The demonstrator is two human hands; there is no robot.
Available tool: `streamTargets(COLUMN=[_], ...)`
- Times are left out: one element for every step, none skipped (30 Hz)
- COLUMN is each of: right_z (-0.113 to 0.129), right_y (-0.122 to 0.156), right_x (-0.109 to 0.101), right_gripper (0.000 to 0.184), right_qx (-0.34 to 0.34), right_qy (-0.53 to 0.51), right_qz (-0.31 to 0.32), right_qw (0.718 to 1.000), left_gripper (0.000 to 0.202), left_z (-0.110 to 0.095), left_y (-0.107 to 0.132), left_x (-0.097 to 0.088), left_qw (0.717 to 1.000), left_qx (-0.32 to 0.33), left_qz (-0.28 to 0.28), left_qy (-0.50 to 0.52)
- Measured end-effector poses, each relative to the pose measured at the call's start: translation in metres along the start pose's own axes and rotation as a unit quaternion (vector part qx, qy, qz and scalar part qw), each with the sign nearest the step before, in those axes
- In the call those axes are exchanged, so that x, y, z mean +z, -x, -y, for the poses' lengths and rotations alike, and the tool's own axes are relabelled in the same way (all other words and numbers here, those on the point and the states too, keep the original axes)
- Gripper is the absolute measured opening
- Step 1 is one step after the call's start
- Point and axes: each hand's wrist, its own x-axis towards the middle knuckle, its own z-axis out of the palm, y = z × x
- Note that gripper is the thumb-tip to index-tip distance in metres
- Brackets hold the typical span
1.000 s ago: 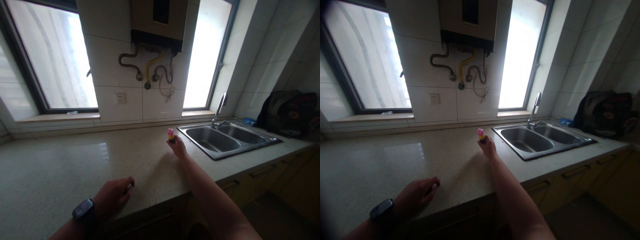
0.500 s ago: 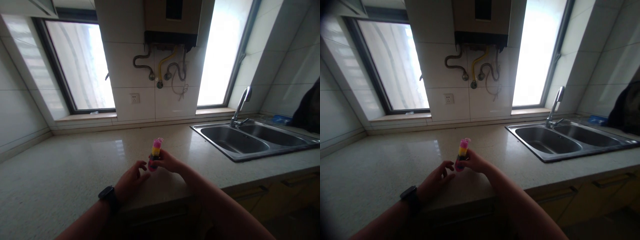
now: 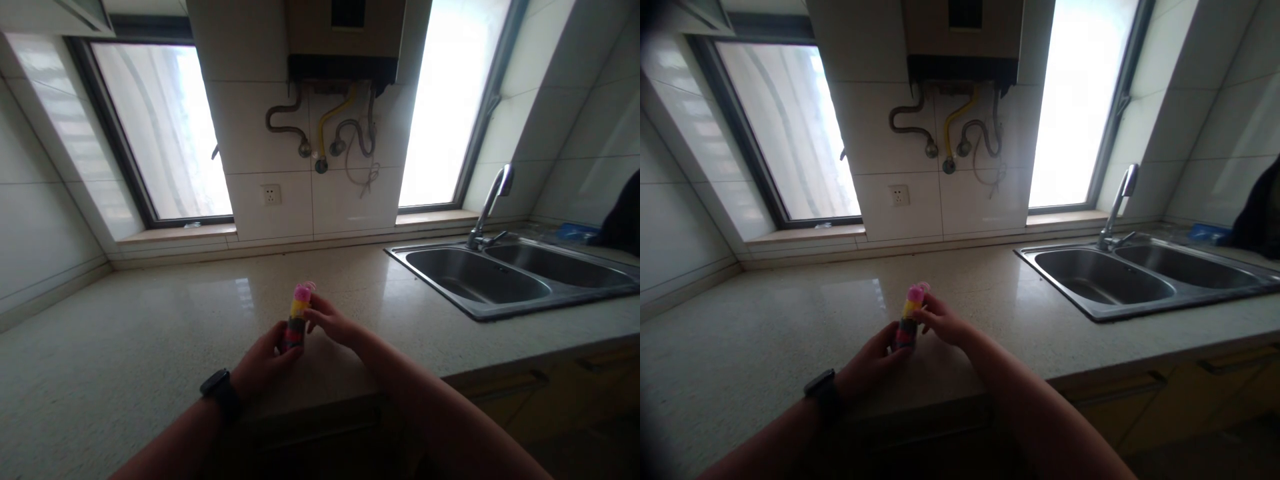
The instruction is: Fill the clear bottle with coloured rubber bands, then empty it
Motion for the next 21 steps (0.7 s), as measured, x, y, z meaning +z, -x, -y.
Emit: streamTargets(right_z=[0.0,0.001,0.001,0.002,0.003,0.004,0.006,0.007,0.009,0.01,0.01,0.01,0.009,0.008,0.006,0.004,0.001,-0.001,-0.003,-0.005,-0.006], right_y=[0.001,0.002,0.003,0.005,0.006,0.008,0.009,0.011,0.012,0.012,0.012,0.012,0.012,0.011,0.01,0.009,0.008,0.007,0.006,0.006,0.006], right_x=[-0.004,-0.007,-0.01,-0.012,-0.013,-0.014,-0.014,-0.015,-0.016,-0.017,-0.019,-0.021,-0.023,-0.025,-0.027,-0.028,-0.029,-0.029,-0.029,-0.029,-0.029], right_gripper=[0.047,0.043,0.039,0.037,0.036,0.036,0.037,0.037,0.038,0.04,0.041,0.043,0.045,0.047,0.049,0.051,0.052,0.052,0.051,0.05,0.049], right_qx=[-0.003,-0.005,-0.005,-0.003,0.001,0.005,0.006,0.004,-0.001,-0.004,-0.004,0.001,0.011,0.024,0.038,0.05,0.061,0.07,0.076,0.078,0.077], right_qy=[-0.035,-0.063,-0.084,-0.098,-0.105,-0.107,-0.104,-0.098,-0.088,-0.072,-0.05,-0.021,0.009,0.037,0.057,0.066,0.066,0.062,0.056,0.052,0.052], right_qz=[-0.019,-0.041,-0.062,-0.079,-0.087,-0.089,-0.086,-0.08,-0.076,-0.076,-0.079,-0.084,-0.092,-0.099,-0.106,-0.112,-0.117,-0.118,-0.117,-0.114,-0.111], right_qw=[0.999,0.997,0.994,0.992,0.991,0.99,0.991,0.992,0.993,0.994,0.996,0.996,0.996,0.994,0.992,0.99,0.989,0.989,0.989,0.989,0.99], left_gripper=[0.049,0.049,0.048,0.048,0.047,0.046,0.045,0.044,0.044,0.044,0.046,0.046,0.047,0.046,0.046,0.046,0.046,0.046,0.046,0.046,0.046], left_z=[0.0,0.0,0.0,-0.001,-0.002,-0.004,-0.006,-0.007,-0.009,-0.01,-0.01,-0.01,-0.009,-0.008,-0.007,-0.006,-0.005,-0.005,-0.005,-0.005,-0.005], left_y=[0.0,0.001,0.001,0.002,0.003,0.004,0.005,0.005,0.006,0.006,0.005,0.005,0.004,0.003,0.002,0.001,0.001,0.0,0.0,0.0,0.0], left_x=[-0.001,-0.002,-0.003,-0.003,-0.003,-0.003,-0.002,-0.001,0.0,0.001,0.002,0.002,0.003,0.003,0.002,0.002,0.002,0.001,0.0,0.0,0.0], left_qw=[1.0,0.999,0.998,0.998,0.998,0.998,0.998,0.998,0.997,0.997,0.998,0.998,0.998,0.999,0.999,0.998,0.998,0.997,0.997,0.996,0.996], left_qx=[-0.001,-0.001,-0.001,0.001,0.001,0.002,0.003,0.005,0.009,0.011,0.011,0.009,0.003,-0.004,-0.011,-0.018,-0.024,-0.03,-0.035,-0.038,-0.04], left_qz=[0.016,0.035,0.05,0.061,0.066,0.067,0.062,0.053,0.041,0.029,0.015,0.001,-0.014,-0.028,-0.041,-0.053,-0.061,-0.066,-0.067,-0.067,-0.067], left_qy=[0.013,0.022,0.024,0.019,0.007,-0.01,-0.029,-0.046,-0.058,-0.065,-0.067,-0.063,-0.054,-0.041,-0.026,-0.013,0.0,0.012,0.025,0.038,0.052])
